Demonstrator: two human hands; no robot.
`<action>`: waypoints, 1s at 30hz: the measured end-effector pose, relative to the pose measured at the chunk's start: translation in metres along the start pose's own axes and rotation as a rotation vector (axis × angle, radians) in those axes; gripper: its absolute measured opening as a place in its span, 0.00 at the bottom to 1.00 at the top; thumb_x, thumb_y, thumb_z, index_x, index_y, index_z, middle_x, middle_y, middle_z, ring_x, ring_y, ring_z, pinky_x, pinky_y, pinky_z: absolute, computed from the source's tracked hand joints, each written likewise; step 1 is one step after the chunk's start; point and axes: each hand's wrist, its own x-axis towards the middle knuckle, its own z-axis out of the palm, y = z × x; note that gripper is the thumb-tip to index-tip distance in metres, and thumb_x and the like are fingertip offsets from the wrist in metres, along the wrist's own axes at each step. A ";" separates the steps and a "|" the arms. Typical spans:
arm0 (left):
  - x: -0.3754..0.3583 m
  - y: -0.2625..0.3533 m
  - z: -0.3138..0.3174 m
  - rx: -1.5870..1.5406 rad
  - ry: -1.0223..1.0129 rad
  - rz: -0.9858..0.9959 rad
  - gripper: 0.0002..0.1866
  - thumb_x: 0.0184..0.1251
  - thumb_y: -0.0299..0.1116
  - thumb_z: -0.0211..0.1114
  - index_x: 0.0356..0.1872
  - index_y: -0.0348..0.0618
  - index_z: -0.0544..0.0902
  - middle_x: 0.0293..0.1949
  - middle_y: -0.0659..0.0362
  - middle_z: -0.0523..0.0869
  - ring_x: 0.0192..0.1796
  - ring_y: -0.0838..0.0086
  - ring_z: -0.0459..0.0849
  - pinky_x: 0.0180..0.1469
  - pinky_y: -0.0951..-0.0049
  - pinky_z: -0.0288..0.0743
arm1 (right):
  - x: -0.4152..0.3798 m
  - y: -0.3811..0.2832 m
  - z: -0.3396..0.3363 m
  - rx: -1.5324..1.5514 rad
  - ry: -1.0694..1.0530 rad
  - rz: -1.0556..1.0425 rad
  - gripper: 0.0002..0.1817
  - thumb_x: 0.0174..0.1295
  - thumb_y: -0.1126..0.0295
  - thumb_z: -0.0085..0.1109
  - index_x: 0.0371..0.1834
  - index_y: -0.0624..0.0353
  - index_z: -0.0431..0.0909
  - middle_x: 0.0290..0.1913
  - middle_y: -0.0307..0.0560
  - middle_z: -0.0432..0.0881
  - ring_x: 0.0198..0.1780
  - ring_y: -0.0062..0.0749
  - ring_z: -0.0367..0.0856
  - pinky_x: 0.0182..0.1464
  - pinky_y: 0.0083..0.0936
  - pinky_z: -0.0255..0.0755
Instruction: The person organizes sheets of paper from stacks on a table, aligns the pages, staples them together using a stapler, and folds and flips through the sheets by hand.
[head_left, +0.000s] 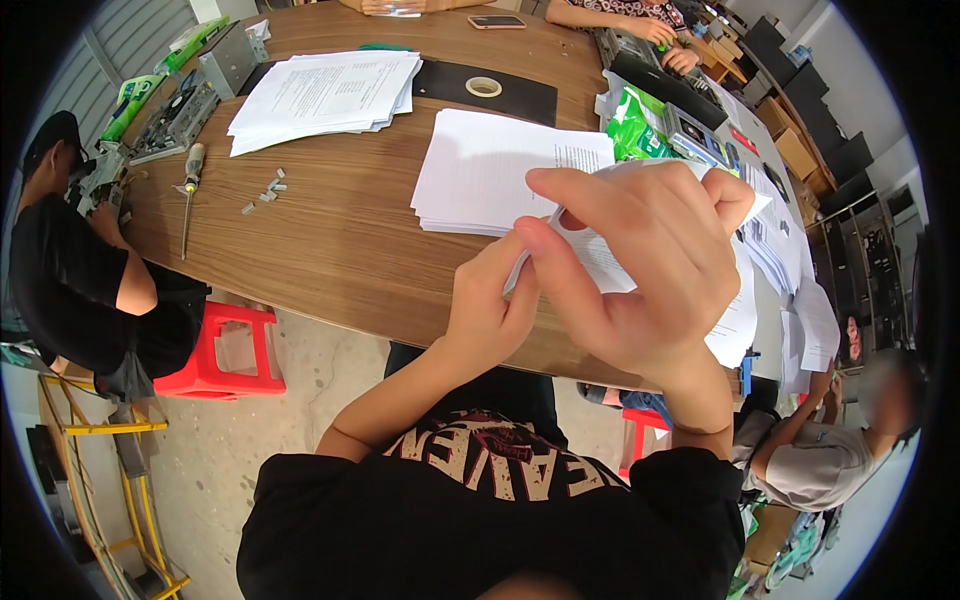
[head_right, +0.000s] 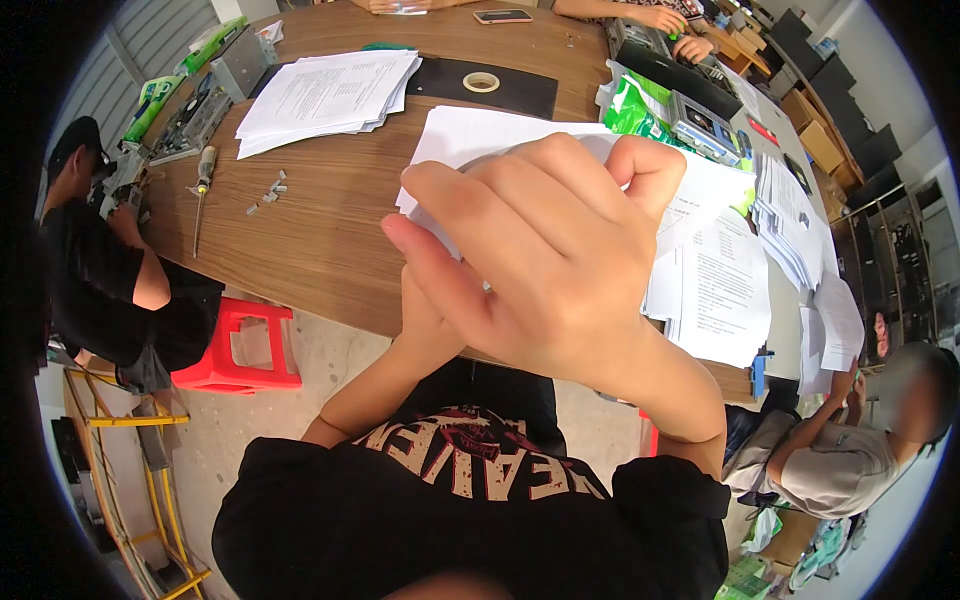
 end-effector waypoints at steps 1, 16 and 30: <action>0.000 0.000 0.000 0.000 0.000 0.000 0.13 0.63 0.18 0.54 0.49 0.35 0.76 0.35 0.46 0.82 0.34 0.54 0.83 0.37 0.70 0.75 | 0.000 0.000 -0.001 0.002 -0.004 -0.003 0.13 0.42 0.71 0.72 0.35 0.53 0.84 0.22 0.31 0.77 0.26 0.22 0.73 0.37 0.23 0.51; 0.015 0.013 -0.021 0.029 -0.148 -0.024 0.12 0.68 0.23 0.51 0.50 0.37 0.76 0.31 0.45 0.80 0.31 0.48 0.79 0.33 0.66 0.73 | 0.010 0.007 -0.018 0.008 -0.094 0.005 0.14 0.41 0.75 0.70 0.35 0.53 0.84 0.24 0.32 0.77 0.26 0.25 0.72 0.38 0.26 0.52; 0.114 0.031 -0.086 0.269 -1.236 -0.326 0.19 0.68 0.43 0.59 0.49 0.36 0.80 0.39 0.51 0.86 0.42 0.67 0.83 0.46 0.70 0.74 | -0.031 0.036 -0.024 0.636 -0.158 0.720 0.04 0.58 0.76 0.63 0.33 0.67 0.83 0.23 0.35 0.79 0.25 0.12 0.69 0.26 0.13 0.62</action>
